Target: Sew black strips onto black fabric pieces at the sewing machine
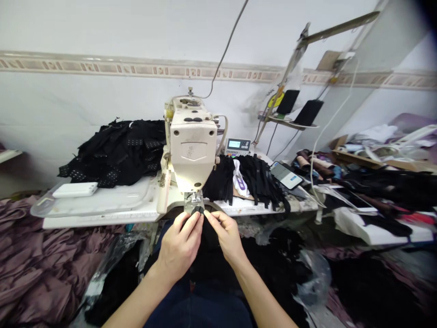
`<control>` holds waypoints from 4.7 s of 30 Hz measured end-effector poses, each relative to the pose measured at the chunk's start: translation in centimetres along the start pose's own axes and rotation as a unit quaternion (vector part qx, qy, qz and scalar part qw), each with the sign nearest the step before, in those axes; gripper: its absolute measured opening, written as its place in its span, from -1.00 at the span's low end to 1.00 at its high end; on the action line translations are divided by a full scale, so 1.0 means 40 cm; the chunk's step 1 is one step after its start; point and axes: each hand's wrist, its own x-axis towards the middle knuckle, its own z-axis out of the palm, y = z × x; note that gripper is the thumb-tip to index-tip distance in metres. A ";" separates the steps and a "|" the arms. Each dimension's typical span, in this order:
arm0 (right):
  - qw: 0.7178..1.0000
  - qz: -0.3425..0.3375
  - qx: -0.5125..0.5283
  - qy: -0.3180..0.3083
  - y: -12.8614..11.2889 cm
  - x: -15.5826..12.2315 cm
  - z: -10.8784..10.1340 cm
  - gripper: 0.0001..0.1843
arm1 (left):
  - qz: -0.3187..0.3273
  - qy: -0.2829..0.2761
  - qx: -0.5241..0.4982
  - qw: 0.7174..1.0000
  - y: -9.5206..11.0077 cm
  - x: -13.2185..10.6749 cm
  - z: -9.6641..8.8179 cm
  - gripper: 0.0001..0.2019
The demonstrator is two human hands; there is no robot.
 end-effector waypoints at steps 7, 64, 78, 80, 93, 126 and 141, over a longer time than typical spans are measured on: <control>1.000 0.011 0.017 0.003 -0.004 0.011 -0.005 -0.71 | -0.008 0.011 0.024 1.000 0.010 0.008 -0.010 -0.65; 0.900 0.212 -0.378 -0.040 -0.053 -0.110 -0.563 -0.47 | -0.209 -0.297 -0.250 0.898 0.002 -0.304 0.306 -0.75; 0.937 0.154 -0.204 -0.236 0.247 -0.140 -0.294 -0.48 | -0.183 -0.227 -0.386 0.875 -0.016 -0.254 0.051 -0.77; 0.918 0.161 -0.213 -0.294 0.229 -0.122 -0.299 -0.46 | -0.201 -0.182 -0.366 0.890 -0.022 -0.254 0.046 -0.77; 0.931 0.307 0.045 -0.194 0.071 -0.104 -0.286 -0.48 | -0.308 -0.204 -0.468 0.803 0.144 -0.216 0.072 -0.67; 0.910 0.247 -0.043 -0.329 0.003 -0.078 -0.171 -0.51 | -0.436 -0.251 -0.567 0.652 0.091 -0.170 0.009 -0.55; 0.967 -0.061 -0.160 -0.191 -0.092 -0.026 -0.037 -0.52 | -0.378 -0.218 -0.514 0.739 -0.001 -0.053 -0.059 -0.70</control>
